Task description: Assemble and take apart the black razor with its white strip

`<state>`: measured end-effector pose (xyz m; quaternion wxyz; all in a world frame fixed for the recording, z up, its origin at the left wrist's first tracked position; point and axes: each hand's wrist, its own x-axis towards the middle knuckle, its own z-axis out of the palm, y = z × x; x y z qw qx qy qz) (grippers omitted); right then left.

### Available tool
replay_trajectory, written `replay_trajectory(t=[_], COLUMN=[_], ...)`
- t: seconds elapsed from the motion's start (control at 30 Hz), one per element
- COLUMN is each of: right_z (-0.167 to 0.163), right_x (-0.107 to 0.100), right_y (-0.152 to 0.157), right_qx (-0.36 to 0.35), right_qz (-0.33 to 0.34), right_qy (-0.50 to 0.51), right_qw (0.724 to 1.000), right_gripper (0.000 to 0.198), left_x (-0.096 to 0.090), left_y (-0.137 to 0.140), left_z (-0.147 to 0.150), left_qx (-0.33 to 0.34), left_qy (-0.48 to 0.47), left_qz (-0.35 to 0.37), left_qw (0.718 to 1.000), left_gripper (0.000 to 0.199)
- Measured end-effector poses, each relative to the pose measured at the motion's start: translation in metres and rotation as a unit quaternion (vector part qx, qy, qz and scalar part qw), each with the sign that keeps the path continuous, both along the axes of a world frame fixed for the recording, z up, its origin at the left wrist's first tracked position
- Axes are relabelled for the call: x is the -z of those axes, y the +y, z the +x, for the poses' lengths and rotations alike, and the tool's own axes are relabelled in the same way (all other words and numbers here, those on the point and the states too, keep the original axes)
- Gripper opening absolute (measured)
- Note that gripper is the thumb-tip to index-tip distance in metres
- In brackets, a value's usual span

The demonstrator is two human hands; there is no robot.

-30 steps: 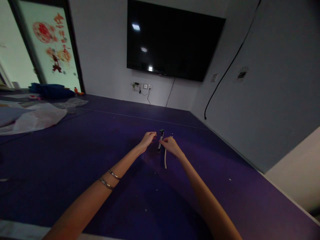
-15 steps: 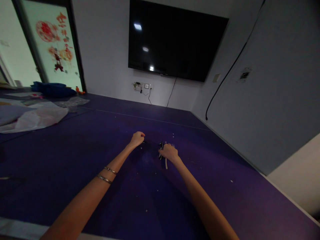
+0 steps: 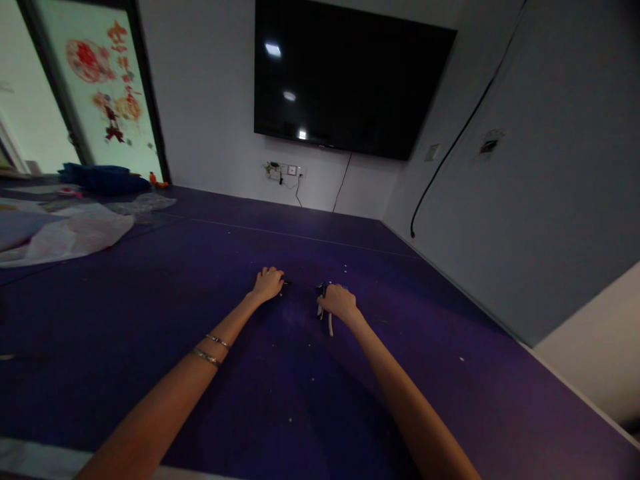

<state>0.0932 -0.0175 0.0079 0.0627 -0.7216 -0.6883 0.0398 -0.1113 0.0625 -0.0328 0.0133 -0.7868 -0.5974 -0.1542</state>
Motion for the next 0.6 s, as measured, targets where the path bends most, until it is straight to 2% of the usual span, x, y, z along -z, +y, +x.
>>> replay_trajectory(t=[0.3, 0.6], right_z=[0.037, 0.078], right_x=[-0.03, -0.025], right_y=[0.006, 0.018], right_qx=[0.013, -0.005], right_qz=[0.043, 0.105], right_qy=[0.086, 0.169], right_qw=[0.995, 0.98], right_gripper=[0.033, 0.026], left_x=[0.01, 0.005], left_y=[0.003, -0.001], left_z=[-0.005, -0.007], left_qx=[0.018, 0.052], left_qy=[-0.011, -0.041], left_qz=[0.057, 0.07], left_qw=[0.998, 0.995], left_gripper=[0.025, 0.02])
